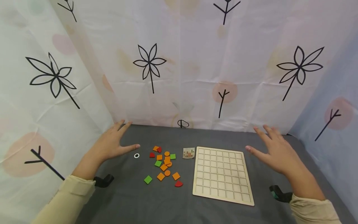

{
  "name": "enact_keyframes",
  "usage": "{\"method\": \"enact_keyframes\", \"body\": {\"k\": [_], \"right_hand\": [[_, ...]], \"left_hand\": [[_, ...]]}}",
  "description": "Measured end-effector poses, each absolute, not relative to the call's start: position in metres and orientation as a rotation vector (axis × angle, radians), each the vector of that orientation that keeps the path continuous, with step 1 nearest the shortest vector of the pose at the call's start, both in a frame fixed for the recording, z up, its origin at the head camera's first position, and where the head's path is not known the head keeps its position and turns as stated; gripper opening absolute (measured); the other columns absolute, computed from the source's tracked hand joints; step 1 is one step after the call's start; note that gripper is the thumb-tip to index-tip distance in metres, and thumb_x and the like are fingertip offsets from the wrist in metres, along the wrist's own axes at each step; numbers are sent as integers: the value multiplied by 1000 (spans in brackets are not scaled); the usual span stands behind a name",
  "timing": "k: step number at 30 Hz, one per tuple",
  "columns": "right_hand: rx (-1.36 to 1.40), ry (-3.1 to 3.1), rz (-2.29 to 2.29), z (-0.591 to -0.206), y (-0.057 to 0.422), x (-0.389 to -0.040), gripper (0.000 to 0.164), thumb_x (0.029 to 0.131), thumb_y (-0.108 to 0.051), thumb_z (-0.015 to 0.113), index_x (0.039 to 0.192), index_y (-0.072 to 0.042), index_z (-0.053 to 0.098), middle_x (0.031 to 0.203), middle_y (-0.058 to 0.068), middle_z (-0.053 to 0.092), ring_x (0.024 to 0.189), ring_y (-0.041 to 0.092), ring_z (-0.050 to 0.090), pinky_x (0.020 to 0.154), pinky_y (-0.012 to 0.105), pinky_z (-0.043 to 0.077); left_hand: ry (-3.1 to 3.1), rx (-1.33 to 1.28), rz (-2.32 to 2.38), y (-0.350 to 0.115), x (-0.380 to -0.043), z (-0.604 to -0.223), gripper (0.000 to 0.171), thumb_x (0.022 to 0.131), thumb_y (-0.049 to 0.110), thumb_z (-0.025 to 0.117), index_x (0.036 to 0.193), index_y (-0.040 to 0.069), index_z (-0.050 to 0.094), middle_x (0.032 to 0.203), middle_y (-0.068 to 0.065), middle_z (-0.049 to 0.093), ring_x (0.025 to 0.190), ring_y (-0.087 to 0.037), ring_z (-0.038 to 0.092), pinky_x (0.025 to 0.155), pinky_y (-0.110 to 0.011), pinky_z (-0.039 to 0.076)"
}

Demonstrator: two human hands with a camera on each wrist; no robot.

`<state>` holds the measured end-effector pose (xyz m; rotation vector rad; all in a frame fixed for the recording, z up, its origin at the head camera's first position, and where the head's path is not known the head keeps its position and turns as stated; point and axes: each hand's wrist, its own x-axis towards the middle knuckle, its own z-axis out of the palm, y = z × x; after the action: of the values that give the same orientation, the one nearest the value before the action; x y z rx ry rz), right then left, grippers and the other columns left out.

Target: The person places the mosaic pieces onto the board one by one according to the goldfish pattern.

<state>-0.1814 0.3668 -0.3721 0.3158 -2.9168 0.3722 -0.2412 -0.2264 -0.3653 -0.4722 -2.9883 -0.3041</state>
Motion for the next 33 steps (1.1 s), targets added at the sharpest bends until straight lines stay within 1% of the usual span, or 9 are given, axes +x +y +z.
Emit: {"method": "enact_keyframes", "body": {"k": [4, 7, 10, 14, 22, 27, 33], "right_hand": [[405, -2807, 516, -382, 369, -182, 84, 105, -38, 67, 171, -14, 22, 172, 31, 21, 153, 64, 18, 105, 87, 22], [453, -2736, 595, -392, 371, -182, 78, 106, -29, 66, 170, -13, 25, 172, 29, 23, 151, 65, 23, 107, 87, 21], [473, -2696, 642, -404, 372, -181, 71, 108, -23, 63, 169, -10, 29, 171, 29, 25, 147, 66, 27, 106, 86, 24], [481, -2688, 693, -420, 372, -179, 66, 110, -20, 59, 168, -7, 30, 171, 30, 25, 146, 67, 28, 107, 85, 22], [471, -2700, 818, -447, 369, -172, 62, 111, -18, 55, 167, -7, 32, 171, 30, 24, 147, 67, 26, 108, 86, 20], [437, -2709, 868, -460, 367, -169, 59, 112, -19, 52, 166, -2, 32, 172, 30, 23, 148, 67, 25, 109, 86, 19], [432, -2695, 906, -474, 365, -166, 58, 112, -18, 52, 164, 2, 35, 171, 31, 24, 148, 67, 26, 111, 85, 19]], "left_hand": [[-2947, -475, -332, -224, -240, -373, 104, 90, 73, 70, 167, 11, 36, 172, -25, 29, 156, -49, 35, 118, -69, 38], [-2929, -484, -397, -220, -241, -379, 96, 93, 64, 73, 164, 9, 40, 171, -25, 32, 155, -48, 37, 117, -69, 40], [-2920, -498, -470, -217, -242, -388, 91, 94, 59, 74, 163, 8, 42, 170, -25, 34, 153, -48, 39, 117, -68, 40], [-2919, -500, -539, -213, -242, -403, 89, 96, 57, 74, 162, 7, 44, 168, -24, 38, 152, -47, 41, 117, -67, 41], [-2892, -499, -695, -202, -239, -430, 84, 96, 52, 75, 162, 9, 44, 167, -20, 41, 151, -45, 43, 117, -67, 42], [-2887, -492, -776, -197, -235, -445, 81, 97, 50, 76, 161, 11, 46, 165, -19, 43, 152, -43, 43, 117, -67, 41], [-2885, -499, -801, -192, -232, -462, 76, 96, 47, 78, 158, 11, 51, 161, -17, 49, 148, -39, 49, 115, -61, 46]]}}
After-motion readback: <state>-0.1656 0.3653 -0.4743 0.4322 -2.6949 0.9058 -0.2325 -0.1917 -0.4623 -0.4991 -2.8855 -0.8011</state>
